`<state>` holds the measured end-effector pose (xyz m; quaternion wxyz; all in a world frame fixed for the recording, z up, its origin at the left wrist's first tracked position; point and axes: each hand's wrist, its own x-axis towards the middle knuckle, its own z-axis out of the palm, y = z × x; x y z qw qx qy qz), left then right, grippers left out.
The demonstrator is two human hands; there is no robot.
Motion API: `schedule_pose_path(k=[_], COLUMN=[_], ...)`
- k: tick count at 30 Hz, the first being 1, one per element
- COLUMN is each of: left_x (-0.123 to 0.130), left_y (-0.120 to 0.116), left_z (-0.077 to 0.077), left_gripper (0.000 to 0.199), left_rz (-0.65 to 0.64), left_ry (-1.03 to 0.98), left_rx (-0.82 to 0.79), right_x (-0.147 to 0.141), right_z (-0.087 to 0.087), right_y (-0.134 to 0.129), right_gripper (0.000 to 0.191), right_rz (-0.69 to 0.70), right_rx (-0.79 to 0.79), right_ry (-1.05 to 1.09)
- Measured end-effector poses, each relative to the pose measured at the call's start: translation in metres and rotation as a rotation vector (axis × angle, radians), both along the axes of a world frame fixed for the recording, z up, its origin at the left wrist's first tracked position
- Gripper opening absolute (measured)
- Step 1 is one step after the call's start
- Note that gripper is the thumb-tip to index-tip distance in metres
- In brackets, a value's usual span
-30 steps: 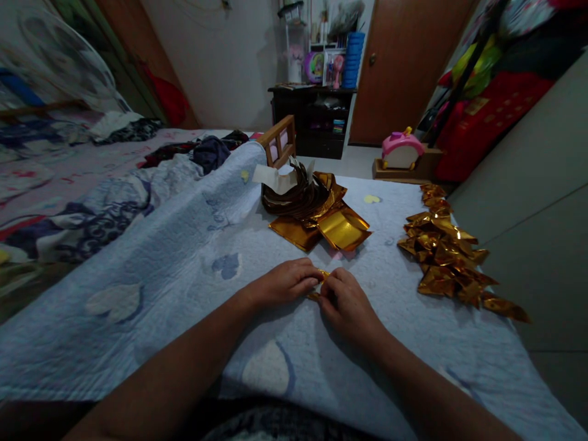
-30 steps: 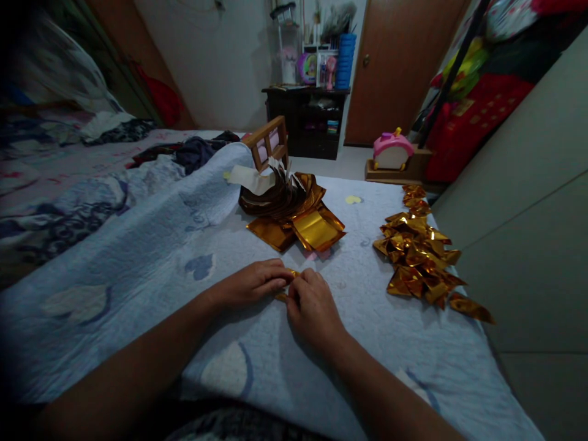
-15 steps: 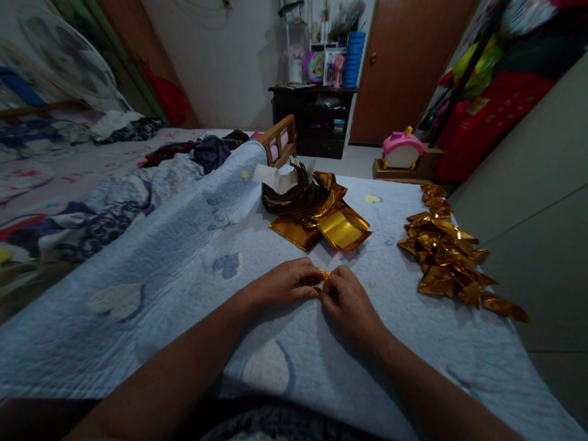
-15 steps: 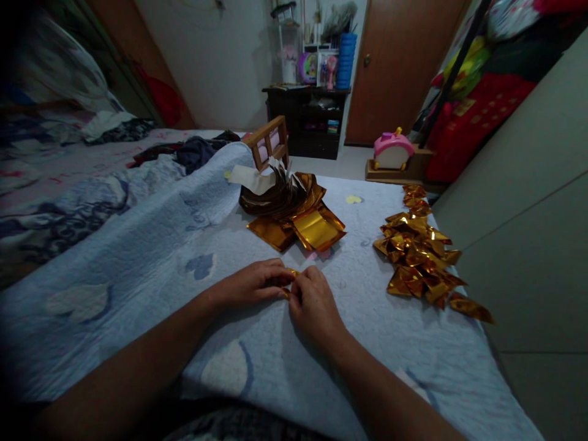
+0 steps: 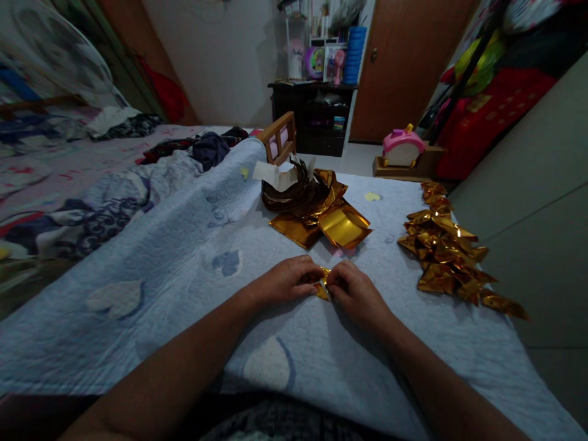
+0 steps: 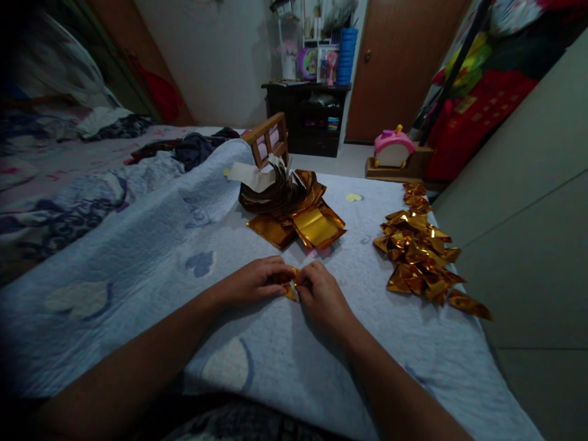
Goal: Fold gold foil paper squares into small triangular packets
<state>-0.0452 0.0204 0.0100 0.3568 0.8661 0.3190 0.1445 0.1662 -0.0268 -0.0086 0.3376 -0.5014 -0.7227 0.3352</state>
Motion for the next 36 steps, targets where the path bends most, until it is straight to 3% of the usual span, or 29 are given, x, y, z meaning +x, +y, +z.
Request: schedule_pose_path(k=[10,23,36], left_x=[0.001,0.002,0.005], left_y=[-0.001,-0.002,-0.004], left_z=[-0.002,0.005,-0.002], left_gripper=[0.028,0.018,0.017], left_rz=[0.033,0.048,0.087], left_ry=[-0.022,-0.027,0.006], left_rx=[-0.026,-0.063,0.037], right_x=[-0.001,-0.007,-0.01], right_z=[0.007,0.007,0.002], right_y=[-0.004,-0.007,-0.005], right_gripper=[0.016,0.019,0.022], right_rz=[0.127,0.116,0.065], right_rx=[0.038,0.034,0.032], right_ry=[-0.065,-0.133,-0.133])
